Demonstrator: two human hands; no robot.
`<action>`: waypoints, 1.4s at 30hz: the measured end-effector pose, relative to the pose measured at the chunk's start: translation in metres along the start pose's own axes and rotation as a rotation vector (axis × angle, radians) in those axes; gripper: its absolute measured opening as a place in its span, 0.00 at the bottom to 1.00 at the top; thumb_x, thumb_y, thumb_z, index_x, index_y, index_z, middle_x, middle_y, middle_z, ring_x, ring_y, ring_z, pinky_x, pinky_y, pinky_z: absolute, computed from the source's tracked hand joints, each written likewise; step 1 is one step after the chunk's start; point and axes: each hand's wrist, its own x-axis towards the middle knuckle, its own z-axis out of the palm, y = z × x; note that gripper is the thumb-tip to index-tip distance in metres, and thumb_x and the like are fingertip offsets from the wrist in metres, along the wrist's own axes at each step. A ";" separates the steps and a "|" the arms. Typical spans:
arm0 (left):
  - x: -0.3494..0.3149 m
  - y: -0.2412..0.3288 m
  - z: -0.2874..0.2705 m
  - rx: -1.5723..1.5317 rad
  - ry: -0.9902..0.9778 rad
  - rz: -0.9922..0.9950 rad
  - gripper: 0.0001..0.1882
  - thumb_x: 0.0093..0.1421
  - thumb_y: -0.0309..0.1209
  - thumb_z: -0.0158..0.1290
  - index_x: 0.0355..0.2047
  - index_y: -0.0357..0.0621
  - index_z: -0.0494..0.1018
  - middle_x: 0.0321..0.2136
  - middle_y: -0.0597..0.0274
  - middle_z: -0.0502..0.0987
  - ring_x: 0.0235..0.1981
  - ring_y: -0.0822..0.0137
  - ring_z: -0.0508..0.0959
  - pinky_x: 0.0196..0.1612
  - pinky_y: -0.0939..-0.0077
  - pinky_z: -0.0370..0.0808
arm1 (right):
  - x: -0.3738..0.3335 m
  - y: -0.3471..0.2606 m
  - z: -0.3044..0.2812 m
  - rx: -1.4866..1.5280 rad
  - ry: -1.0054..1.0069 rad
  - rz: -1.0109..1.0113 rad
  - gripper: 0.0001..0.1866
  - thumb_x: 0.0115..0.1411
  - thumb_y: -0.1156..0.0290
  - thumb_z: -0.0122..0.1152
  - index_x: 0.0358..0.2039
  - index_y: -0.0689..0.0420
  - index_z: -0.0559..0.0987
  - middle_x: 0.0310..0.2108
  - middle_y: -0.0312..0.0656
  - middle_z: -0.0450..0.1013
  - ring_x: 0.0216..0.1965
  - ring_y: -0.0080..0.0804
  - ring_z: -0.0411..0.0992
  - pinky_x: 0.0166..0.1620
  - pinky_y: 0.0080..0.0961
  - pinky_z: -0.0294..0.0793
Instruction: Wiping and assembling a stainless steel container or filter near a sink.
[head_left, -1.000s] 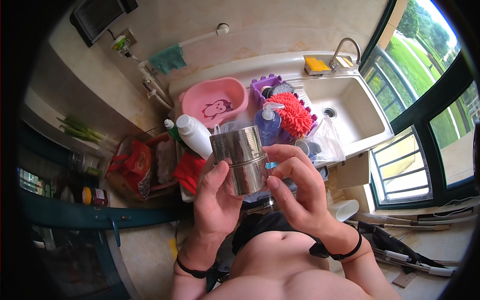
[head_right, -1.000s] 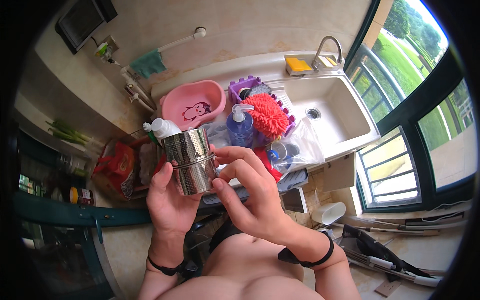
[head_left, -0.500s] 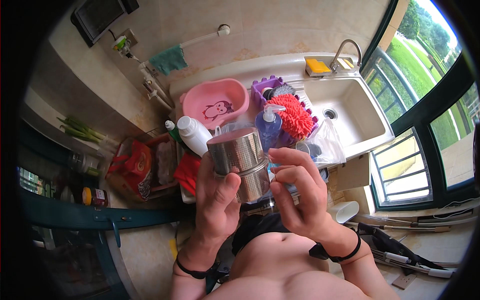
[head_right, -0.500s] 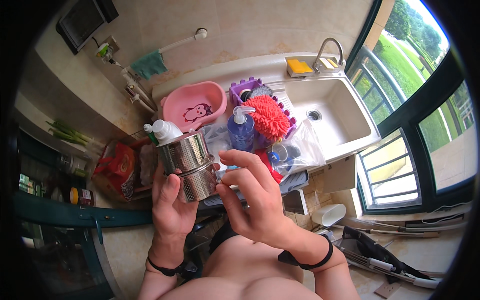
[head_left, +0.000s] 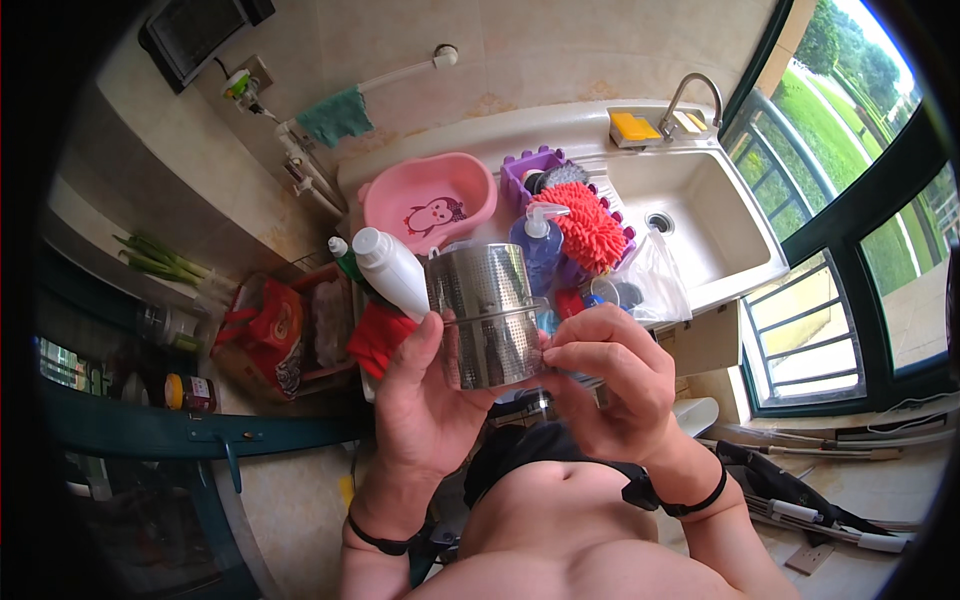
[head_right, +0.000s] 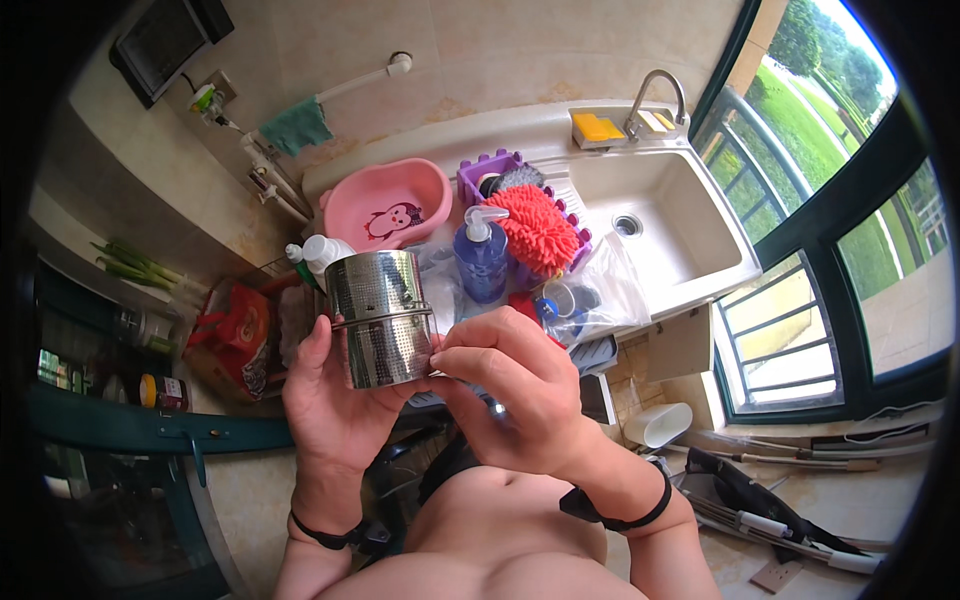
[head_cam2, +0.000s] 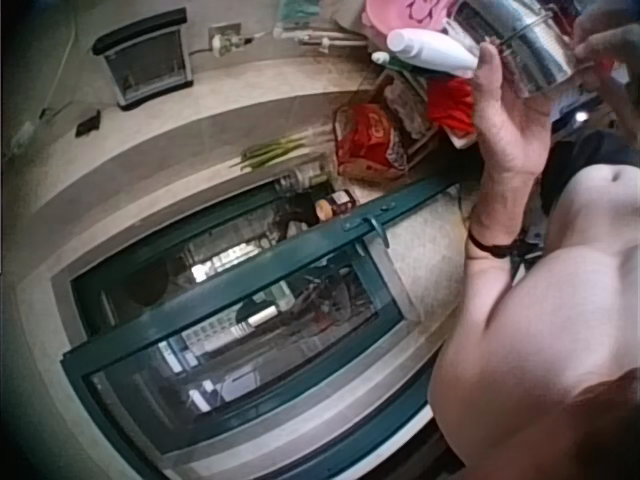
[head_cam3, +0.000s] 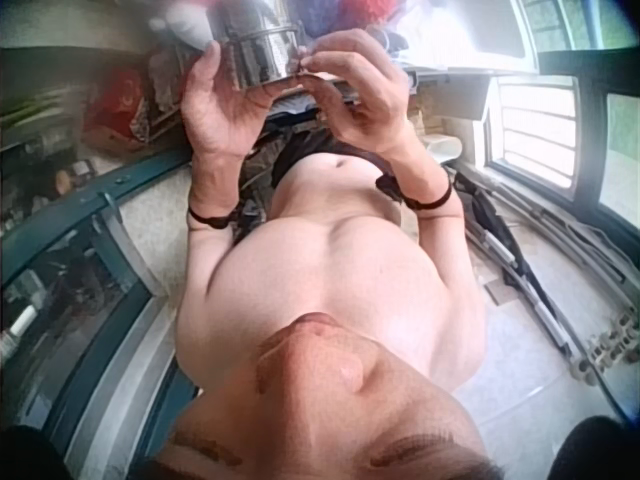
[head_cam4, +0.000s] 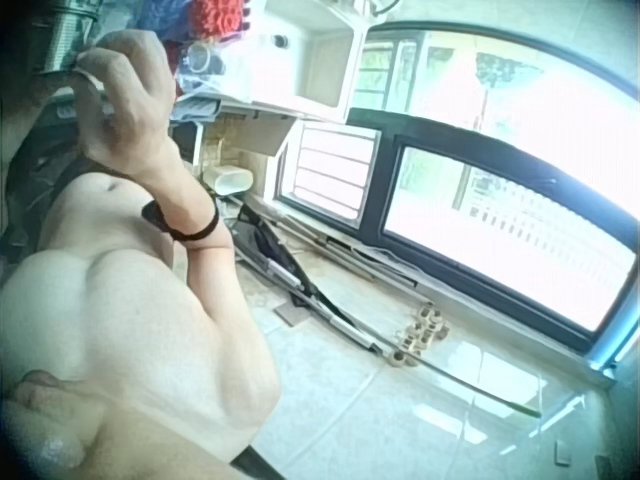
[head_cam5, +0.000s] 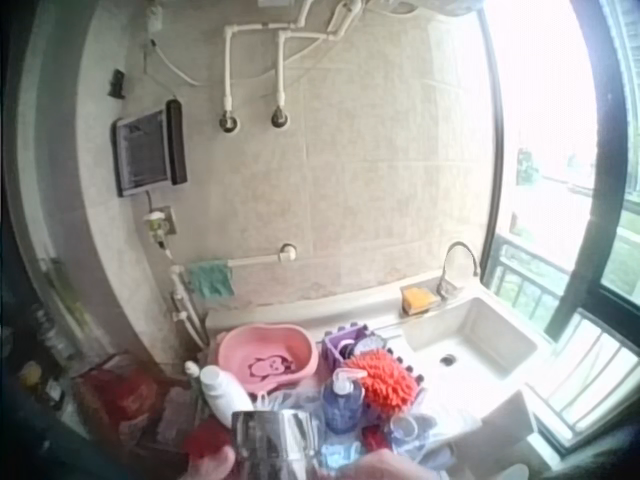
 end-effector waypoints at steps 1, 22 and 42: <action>0.000 -0.001 0.000 0.012 0.012 -0.006 0.31 0.73 0.49 0.46 0.64 0.35 0.63 0.53 0.45 0.78 0.55 0.51 0.80 0.58 0.49 0.79 | 0.000 0.001 -0.001 -0.008 -0.011 -0.021 0.17 0.45 0.87 0.70 0.37 0.64 0.80 0.34 0.48 0.76 0.32 0.40 0.76 0.34 0.30 0.76; 0.002 -0.013 0.012 -0.032 0.078 -0.022 0.32 0.72 0.54 0.41 0.59 0.35 0.69 0.48 0.46 0.80 0.34 0.62 0.83 0.25 0.72 0.80 | -0.008 0.007 -0.004 -0.249 -0.061 -0.276 0.16 0.41 0.79 0.69 0.35 0.60 0.81 0.40 0.46 0.75 0.34 0.41 0.75 0.36 0.31 0.78; 0.002 -0.016 0.006 0.023 -0.039 0.027 0.48 0.64 0.62 0.51 0.68 0.33 0.55 0.52 0.43 0.72 0.49 0.57 0.77 0.29 0.74 0.79 | -0.013 0.004 -0.002 -0.307 0.067 -0.312 0.16 0.44 0.79 0.69 0.36 0.66 0.81 0.39 0.50 0.77 0.33 0.41 0.78 0.34 0.29 0.80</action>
